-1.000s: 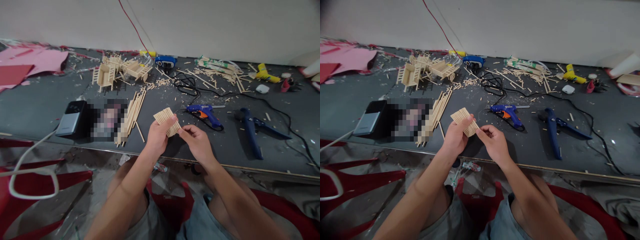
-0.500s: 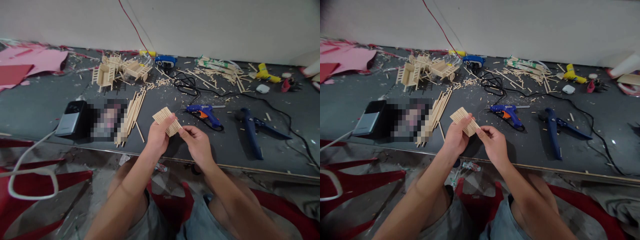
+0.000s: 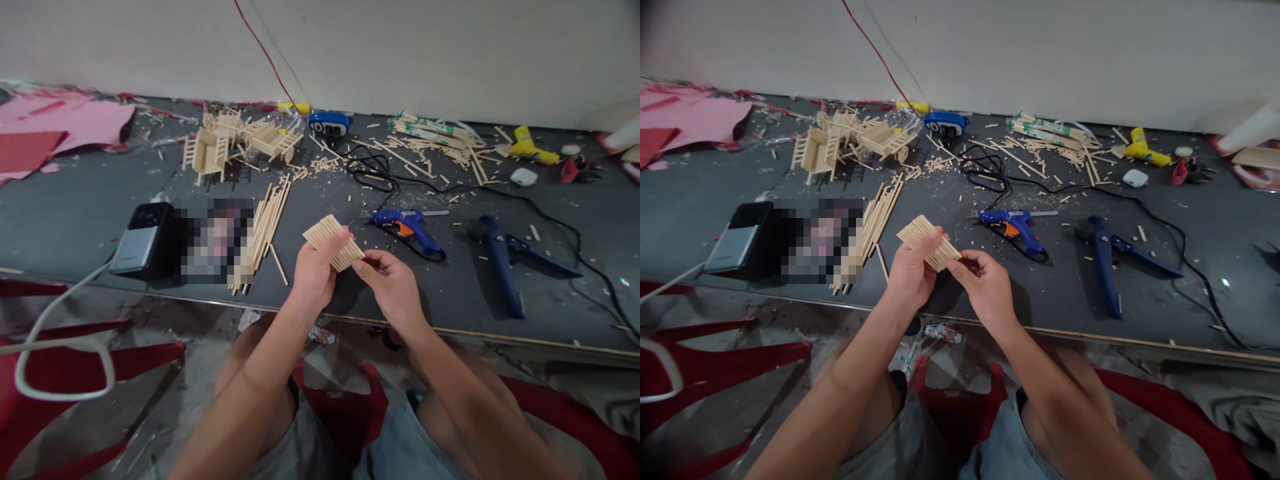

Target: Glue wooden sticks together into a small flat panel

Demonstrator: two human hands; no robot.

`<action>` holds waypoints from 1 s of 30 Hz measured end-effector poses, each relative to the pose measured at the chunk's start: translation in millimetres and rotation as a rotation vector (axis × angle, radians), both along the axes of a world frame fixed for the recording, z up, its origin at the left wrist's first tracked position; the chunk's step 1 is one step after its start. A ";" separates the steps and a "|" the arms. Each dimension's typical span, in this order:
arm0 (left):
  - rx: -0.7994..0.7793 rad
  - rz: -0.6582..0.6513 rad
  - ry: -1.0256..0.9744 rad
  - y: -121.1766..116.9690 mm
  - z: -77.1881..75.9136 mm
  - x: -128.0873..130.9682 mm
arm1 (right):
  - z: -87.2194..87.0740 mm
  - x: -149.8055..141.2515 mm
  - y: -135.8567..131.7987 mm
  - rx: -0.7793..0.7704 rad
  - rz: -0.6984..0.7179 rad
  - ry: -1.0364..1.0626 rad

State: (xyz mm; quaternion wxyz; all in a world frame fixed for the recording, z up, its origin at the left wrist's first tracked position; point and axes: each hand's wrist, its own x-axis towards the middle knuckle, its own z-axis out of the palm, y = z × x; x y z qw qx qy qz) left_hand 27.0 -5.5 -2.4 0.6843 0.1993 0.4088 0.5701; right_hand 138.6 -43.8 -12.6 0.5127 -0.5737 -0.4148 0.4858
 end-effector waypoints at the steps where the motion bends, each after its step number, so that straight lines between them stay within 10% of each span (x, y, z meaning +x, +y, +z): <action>1: 0.000 -0.001 0.007 -0.1 0.2 0.0 | 0.0 0.1 0.1 -0.004 0.006 0.007; 30: -0.077 0.119 -0.167 15.1 0.8 -23.9 | -0.5 5.1 -3.0 -0.014 0.027 -0.096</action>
